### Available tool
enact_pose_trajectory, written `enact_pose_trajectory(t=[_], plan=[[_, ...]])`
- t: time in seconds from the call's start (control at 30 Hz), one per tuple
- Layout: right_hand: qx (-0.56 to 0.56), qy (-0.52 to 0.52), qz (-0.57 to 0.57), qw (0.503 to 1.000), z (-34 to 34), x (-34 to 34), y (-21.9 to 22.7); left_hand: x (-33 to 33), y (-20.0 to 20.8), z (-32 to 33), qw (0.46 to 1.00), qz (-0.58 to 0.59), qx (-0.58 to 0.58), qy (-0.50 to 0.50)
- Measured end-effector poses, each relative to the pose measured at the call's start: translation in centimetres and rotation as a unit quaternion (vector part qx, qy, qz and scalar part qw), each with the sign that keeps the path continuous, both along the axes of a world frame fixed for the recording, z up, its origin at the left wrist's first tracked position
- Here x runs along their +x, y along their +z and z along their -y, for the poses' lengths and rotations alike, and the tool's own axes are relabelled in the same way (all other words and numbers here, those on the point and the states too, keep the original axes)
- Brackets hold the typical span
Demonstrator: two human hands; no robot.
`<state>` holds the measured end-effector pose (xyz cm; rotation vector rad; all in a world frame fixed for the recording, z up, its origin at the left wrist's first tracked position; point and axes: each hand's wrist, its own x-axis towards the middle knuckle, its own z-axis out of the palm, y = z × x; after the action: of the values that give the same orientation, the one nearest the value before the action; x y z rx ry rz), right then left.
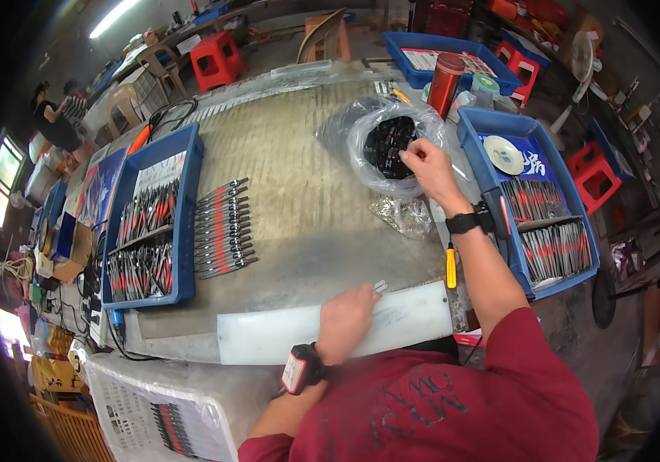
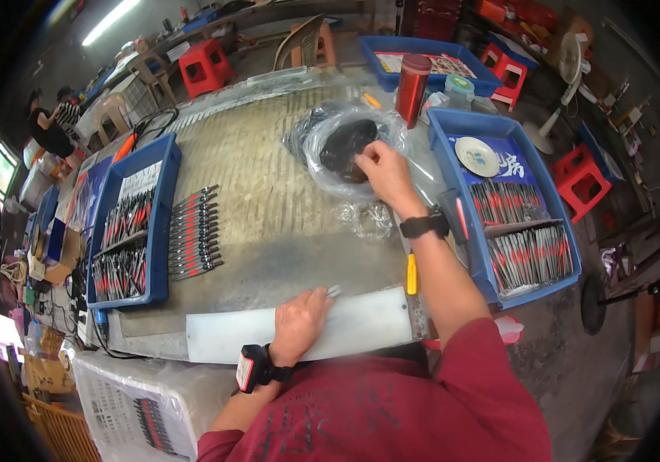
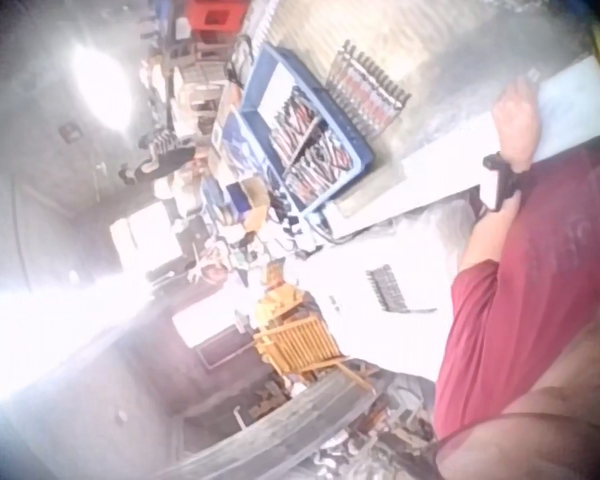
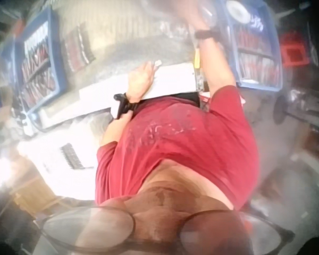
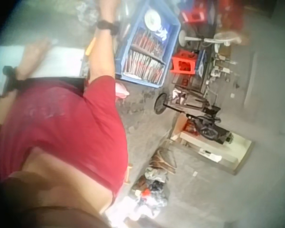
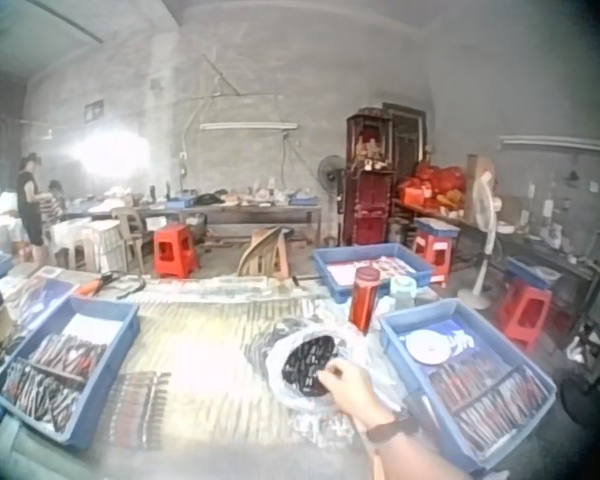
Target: The person repeatedly picks up a metal rod and a small black cap, aligns them, and presses the cap onto the rod end. They place the assembled unit on the table and repeat the process with additional parts from nearby trays and a plastic bag.
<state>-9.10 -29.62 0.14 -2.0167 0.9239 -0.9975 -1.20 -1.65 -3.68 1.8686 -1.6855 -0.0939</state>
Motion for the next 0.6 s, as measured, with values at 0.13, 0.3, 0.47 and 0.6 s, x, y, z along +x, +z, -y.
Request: enact_pose_trajectory(t=[0.13, 0.3, 0.47, 0.6], plan=[[0.174, 0.102, 0.176, 0.964, -3.2, -1.5, 1.3, 0.0, -0.3, -0.1, 1.000, -0.001, 0.009, 0.005], [0.248, 0.165, 0.185, 0.936, -8.4, -4.7, 2.1, 0.3, -0.4, -0.2, 0.999, -0.030, 0.016, 0.002], [0.303, 0.203, 0.226, 0.903, -12.0, -6.9, 1.4, 0.1, 0.5, -0.8, 0.997, -0.077, -0.004, -0.025], [0.291, 0.211, 0.236, 0.903, -13.7, -8.2, 0.5, -0.4, 1.7, -1.1, 0.994, -0.089, -0.050, -0.048]])
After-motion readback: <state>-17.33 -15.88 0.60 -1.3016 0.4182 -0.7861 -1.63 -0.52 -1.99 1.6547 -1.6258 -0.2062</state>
